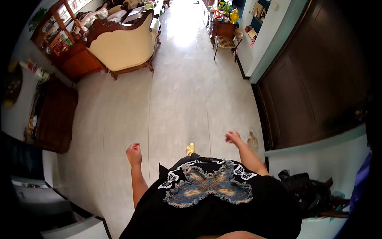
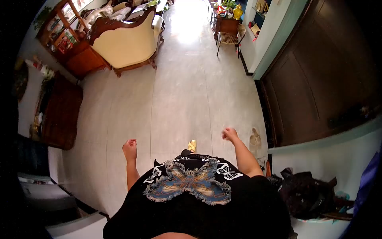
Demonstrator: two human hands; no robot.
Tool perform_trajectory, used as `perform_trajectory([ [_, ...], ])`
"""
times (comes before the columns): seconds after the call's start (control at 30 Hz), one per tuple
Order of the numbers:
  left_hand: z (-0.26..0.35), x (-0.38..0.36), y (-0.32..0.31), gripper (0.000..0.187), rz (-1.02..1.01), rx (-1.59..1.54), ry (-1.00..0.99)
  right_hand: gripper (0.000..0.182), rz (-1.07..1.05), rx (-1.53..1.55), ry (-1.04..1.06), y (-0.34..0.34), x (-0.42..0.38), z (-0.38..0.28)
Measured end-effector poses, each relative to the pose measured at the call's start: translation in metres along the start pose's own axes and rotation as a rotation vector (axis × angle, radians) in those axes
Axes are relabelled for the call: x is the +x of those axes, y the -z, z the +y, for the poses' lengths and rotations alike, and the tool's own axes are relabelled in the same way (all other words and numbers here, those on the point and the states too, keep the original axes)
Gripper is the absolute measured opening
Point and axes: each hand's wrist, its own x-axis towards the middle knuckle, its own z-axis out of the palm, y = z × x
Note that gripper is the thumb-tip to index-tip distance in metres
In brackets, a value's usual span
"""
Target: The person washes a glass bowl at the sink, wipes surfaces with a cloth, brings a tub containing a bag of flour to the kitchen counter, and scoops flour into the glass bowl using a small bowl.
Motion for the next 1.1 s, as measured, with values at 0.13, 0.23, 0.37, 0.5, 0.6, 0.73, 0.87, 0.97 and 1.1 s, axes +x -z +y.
perform_trajectory([
  [0.13,0.176,0.393,-0.154,0.015,-0.092,-0.038,-0.128,0.013,0.269,0.341,-0.156,0.100,0.257,-0.090],
  [0.23,0.321,0.653,-0.288,0.014,-0.157,-0.191,-0.274,0.013,0.410,-0.080,-0.452,0.179,0.403,-0.143],
  [0.37,0.500,0.969,-0.499,0.014,-0.239,-0.331,-0.373,0.013,0.428,0.055,-0.727,0.266,0.639,-0.312],
  [0.5,0.676,1.256,-0.693,0.013,-0.246,-0.218,-0.473,0.014,0.410,0.081,-0.802,0.388,0.925,-0.523],
  [0.6,0.783,1.446,-0.806,0.014,-0.241,-0.089,-0.418,0.014,0.395,0.014,-0.717,0.504,1.160,-0.717],
  [0.73,0.892,1.718,-0.931,0.015,-0.204,-0.014,-0.255,0.015,0.394,-0.121,-0.392,0.617,1.525,-1.032],
  [0.87,0.949,2.003,-1.070,0.014,-0.166,-0.011,-0.165,0.008,0.278,0.021,0.011,0.610,1.906,-1.388],
  [0.97,0.982,2.238,-1.188,0.014,-0.139,-0.022,-0.084,0.011,0.108,0.021,0.036,0.564,2.103,-1.671],
  [1.1,1.077,2.585,-1.316,0.013,-0.198,0.032,-0.090,0.010,-0.048,-0.105,0.150,0.559,2.368,-1.904],
])
